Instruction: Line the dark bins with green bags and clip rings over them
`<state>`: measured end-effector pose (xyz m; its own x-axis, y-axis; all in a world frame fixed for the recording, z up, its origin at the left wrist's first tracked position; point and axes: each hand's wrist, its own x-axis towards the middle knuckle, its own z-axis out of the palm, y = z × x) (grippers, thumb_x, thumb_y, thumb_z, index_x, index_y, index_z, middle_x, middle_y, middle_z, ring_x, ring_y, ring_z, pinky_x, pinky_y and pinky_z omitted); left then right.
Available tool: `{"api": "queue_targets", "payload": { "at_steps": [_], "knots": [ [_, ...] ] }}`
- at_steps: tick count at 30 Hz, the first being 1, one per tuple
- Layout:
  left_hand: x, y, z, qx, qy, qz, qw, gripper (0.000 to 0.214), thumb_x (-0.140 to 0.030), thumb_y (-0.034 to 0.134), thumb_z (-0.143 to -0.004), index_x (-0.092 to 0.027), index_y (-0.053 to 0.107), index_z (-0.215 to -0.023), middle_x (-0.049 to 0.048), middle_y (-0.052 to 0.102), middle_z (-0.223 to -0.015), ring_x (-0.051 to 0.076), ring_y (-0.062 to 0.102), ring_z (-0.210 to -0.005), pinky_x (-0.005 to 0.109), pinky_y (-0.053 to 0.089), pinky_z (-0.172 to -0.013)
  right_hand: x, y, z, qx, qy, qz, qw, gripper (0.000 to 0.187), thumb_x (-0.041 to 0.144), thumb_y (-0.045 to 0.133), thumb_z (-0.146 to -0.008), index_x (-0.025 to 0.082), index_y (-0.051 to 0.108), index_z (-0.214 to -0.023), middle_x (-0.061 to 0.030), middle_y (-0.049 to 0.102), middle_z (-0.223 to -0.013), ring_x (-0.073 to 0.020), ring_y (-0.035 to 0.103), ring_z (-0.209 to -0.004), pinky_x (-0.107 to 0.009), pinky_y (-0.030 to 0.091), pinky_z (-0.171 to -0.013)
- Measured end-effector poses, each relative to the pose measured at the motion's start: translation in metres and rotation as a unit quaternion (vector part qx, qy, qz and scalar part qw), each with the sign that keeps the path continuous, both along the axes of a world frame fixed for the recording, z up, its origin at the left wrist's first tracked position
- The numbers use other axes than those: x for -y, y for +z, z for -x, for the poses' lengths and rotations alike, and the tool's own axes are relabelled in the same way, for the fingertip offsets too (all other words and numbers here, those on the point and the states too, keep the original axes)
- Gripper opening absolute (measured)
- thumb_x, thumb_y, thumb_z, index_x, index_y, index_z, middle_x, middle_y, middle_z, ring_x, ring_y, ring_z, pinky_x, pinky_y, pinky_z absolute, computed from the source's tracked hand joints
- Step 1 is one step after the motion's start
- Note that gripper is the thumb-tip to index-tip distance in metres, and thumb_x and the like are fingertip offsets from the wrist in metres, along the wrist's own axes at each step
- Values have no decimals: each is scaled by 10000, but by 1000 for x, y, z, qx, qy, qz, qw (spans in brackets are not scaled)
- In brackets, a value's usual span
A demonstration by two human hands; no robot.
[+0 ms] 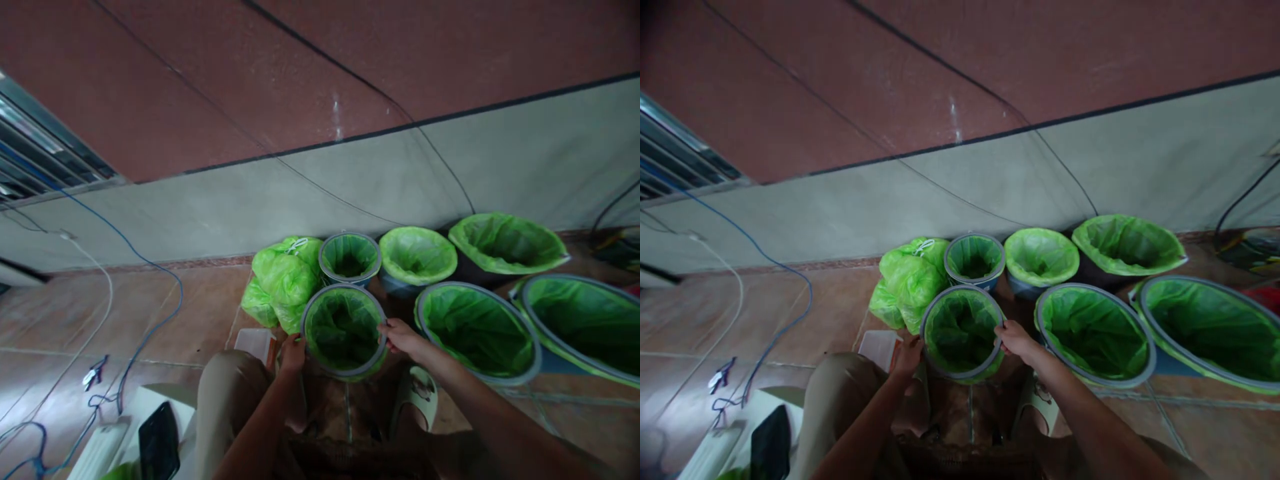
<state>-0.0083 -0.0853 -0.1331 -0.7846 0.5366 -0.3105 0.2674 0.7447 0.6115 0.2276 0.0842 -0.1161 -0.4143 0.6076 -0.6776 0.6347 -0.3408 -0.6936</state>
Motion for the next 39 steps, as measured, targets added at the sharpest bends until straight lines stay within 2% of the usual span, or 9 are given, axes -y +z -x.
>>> {"api": "queue_targets", "payload": {
  "at_steps": [3, 6, 8, 10, 15, 20, 25, 30, 39],
  "knots": [
    [-1, -4, 0, 4, 11, -23, 1000, 167, -149, 589, -839, -159, 739, -910, 91, 779, -915, 194, 719, -837, 271, 522, -754, -6, -10, 4, 74, 56, -88, 992, 201, 223, 421, -1004, 133, 566, -898, -92, 710, -861, -112, 612, -597, -204, 441, -535],
    [-1, -13, 1, 9, 23, -16, 1000, 188, -165, 586, -849, -135, 733, -963, 118, 776, -913, 209, 719, -816, 287, 517, -740, -10, -18, 9, 165, 123, -203, 957, 243, 207, 440, -996, 62, 584, -1127, -175, 721, -1028, -198, 708, -854, -241, 479, -690],
    [0, -19, 0, 13, 26, -14, 999, 214, -173, 569, -863, -120, 724, -1001, 123, 774, -910, 207, 717, -802, 288, 514, -731, -11, -21, 10, 201, 156, -252, 934, 323, 202, 434, -996, 28, 553, -1241, -205, 718, -1071, -240, 705, -1011, -261, 477, -791],
    [1, -25, -1, 2, 22, -10, 1000, 218, -174, 561, -870, -117, 719, -1010, 118, 772, -919, 205, 717, -833, 284, 511, -758, -11, -23, 10, 219, 180, -275, 918, 381, 215, 427, -999, 23, 511, -1318, -211, 720, -1080, -261, 696, -1072, -286, 474, -843],
    [2, -28, -4, -28, 5, 19, 999, 192, -164, 580, -857, -127, 725, -978, 110, 766, -914, 209, 709, -857, 280, 492, -773, -9, -25, 10, 243, 224, -277, 902, 415, 220, 425, -992, 63, 455, -1375, -197, 726, -1082, -276, 713, -1056, -328, 485, -859],
    [4, -30, -5, -33, -26, 45, 998, 176, -221, 587, -883, -149, 729, -959, 93, 763, -857, 207, 699, -803, 281, 468, -730, -12, -28, 10, 248, 250, -268, 897, 370, 188, 384, -991, 48, 501, -1314, -218, 727, -1087, -286, 713, -1062, -336, 496, -854],
    [5, -29, -8, -39, -41, 59, 997, 172, -231, 595, -881, -160, 727, -965, 92, 763, -889, 212, 702, -851, 279, 463, -747, -14, -30, 10, 268, 253, -267, 891, 369, 182, 341, -998, 52, 522, -1292, -227, 724, -1102, -293, 716, -1061, -347, 513, -826],
    [4, -23, -11, -39, -40, 74, 996, 186, -225, 594, -884, -167, 730, -997, 93, 762, -924, 214, 700, -885, 285, 463, -770, -14, -31, 12, 275, 256, -261, 889, 367, 176, 346, -1001, 41, 521, -1294, -221, 719, -1131, -295, 697, -1108, -358, 509, -875],
    [5, -19, -12, -8, -52, 69, 996, 208, -240, 585, -895, -148, 739, -1001, 101, 760, -897, 216, 704, -830, 285, 472, -722, -14, -29, 14, 277, 247, -245, 896, 355, 172, 393, -977, 56, 545, -1276, -238, 703, -1150, -283, 695, -1101, -346, 514, -871]
  ]
}}
